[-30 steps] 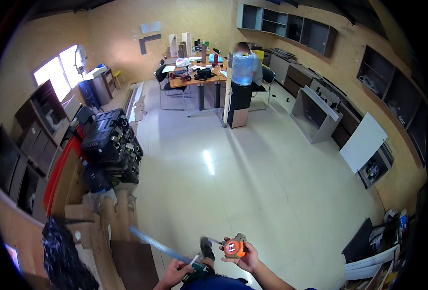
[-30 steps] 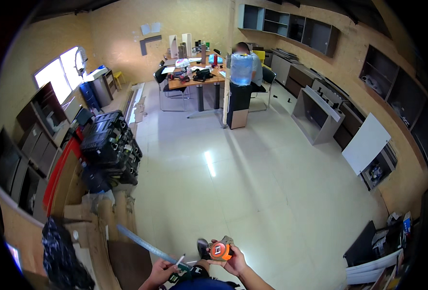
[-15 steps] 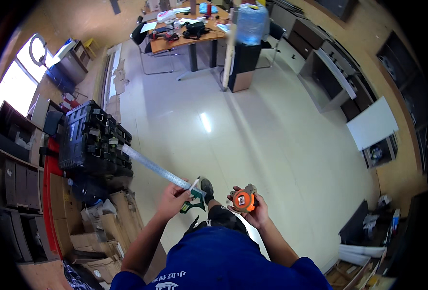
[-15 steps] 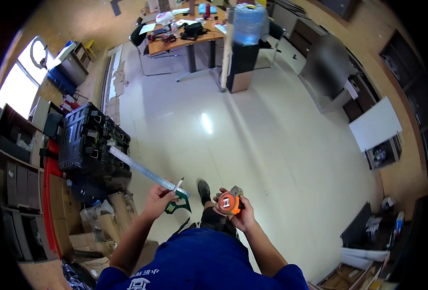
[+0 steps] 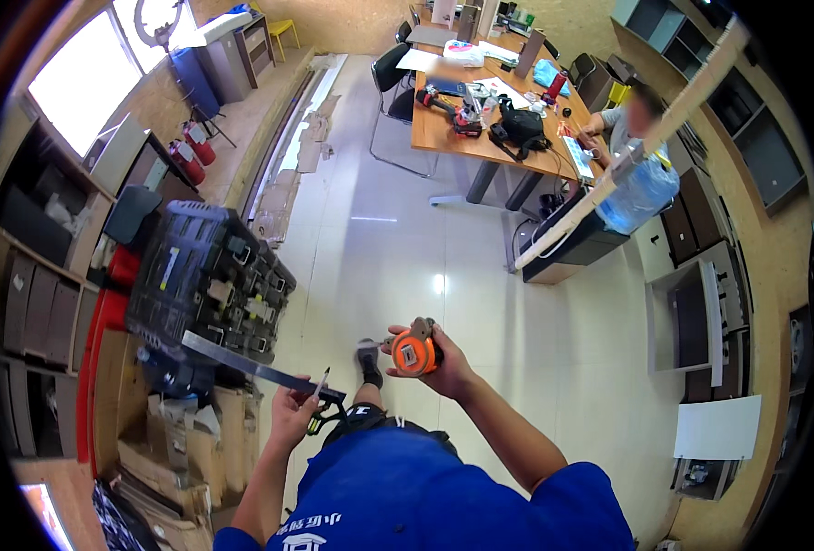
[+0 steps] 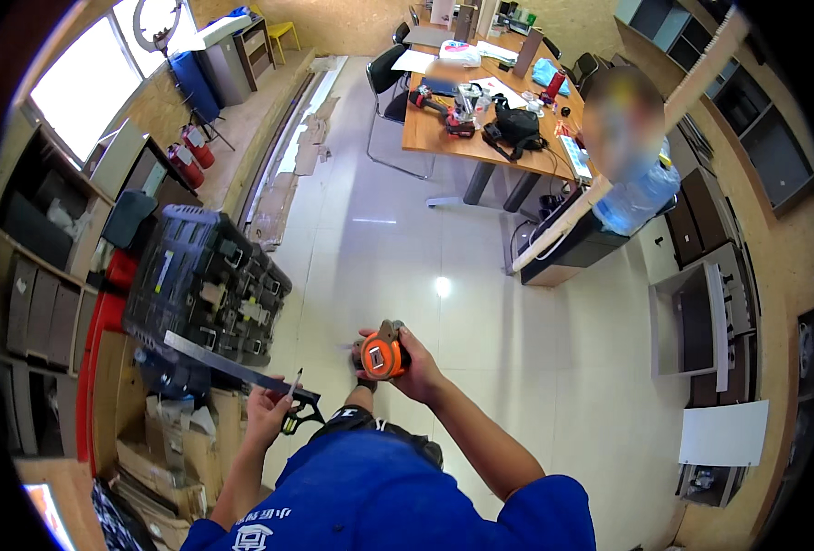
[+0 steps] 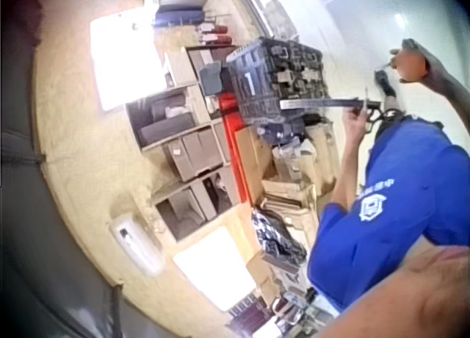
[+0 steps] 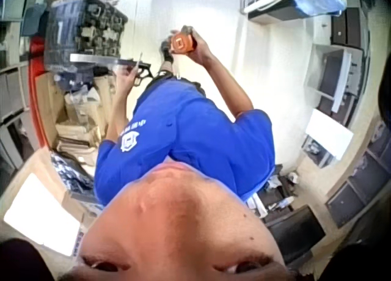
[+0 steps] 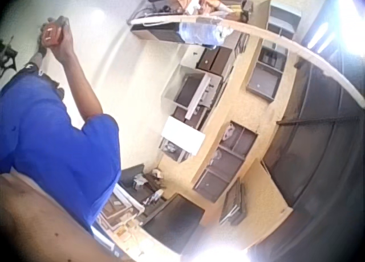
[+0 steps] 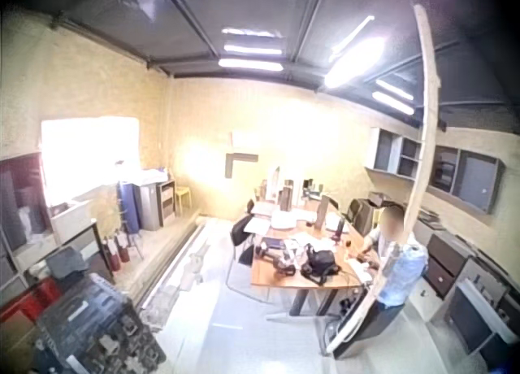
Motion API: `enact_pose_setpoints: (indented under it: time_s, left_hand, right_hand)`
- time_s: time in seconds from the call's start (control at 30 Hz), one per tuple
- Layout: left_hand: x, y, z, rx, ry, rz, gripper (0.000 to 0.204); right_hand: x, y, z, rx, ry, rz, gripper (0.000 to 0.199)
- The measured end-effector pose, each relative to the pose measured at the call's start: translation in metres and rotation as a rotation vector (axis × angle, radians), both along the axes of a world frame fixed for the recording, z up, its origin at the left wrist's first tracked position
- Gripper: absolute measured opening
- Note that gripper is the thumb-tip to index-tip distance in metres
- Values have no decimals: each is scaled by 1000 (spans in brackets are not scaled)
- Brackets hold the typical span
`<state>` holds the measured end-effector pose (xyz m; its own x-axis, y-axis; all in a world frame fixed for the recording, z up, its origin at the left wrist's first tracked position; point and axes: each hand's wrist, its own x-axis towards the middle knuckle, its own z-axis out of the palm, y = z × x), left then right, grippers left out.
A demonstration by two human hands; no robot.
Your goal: The person uses a metal ruler and a pencil to draw straight lines on a large grey sheet of material placed on a table. They then use a tape measure to measure the distance between holes on a curved wooden piece on the floor and transfer those measurements to the sheet.
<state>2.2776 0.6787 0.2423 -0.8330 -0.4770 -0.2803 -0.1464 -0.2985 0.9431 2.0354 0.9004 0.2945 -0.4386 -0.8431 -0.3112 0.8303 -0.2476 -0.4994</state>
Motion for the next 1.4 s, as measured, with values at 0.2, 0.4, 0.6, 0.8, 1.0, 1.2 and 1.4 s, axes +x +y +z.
enact_pose_setpoints:
  time_s: [0.2, 0.4, 0.6, 0.8, 1.0, 1.2, 1.4]
  left_hand:
    - [-214, -114, 32, -143, 218, -178, 35]
    - [-410, -292, 220, -342, 803, -192, 45]
    - [-563, -429, 345, 270, 669, -1352, 70]
    - [-670, -553, 391, -177, 524, -1604, 51]
    - [-816, -673, 368, -157, 625, -1652, 51]
    - [-958, -799, 368, -177, 697, -1737, 50]
    - [-1131, -869, 365, -162, 787, -1863, 50]
  right_hand:
    - [-144, -86, -12, -71, 58, -84, 60]
    - [-283, -122, -17, -120, 1, -255, 57]
    - [-451, -182, -49, -155, -16, -312, 56]
    - [-625, -335, -23, -72, 31, -159, 59]
    - [-780, -456, -4, -126, 120, -163, 60]
    - [-872, -581, -2, -138, 107, -303, 62]
    - [-946, -644, 3, -156, 149, -447, 61]
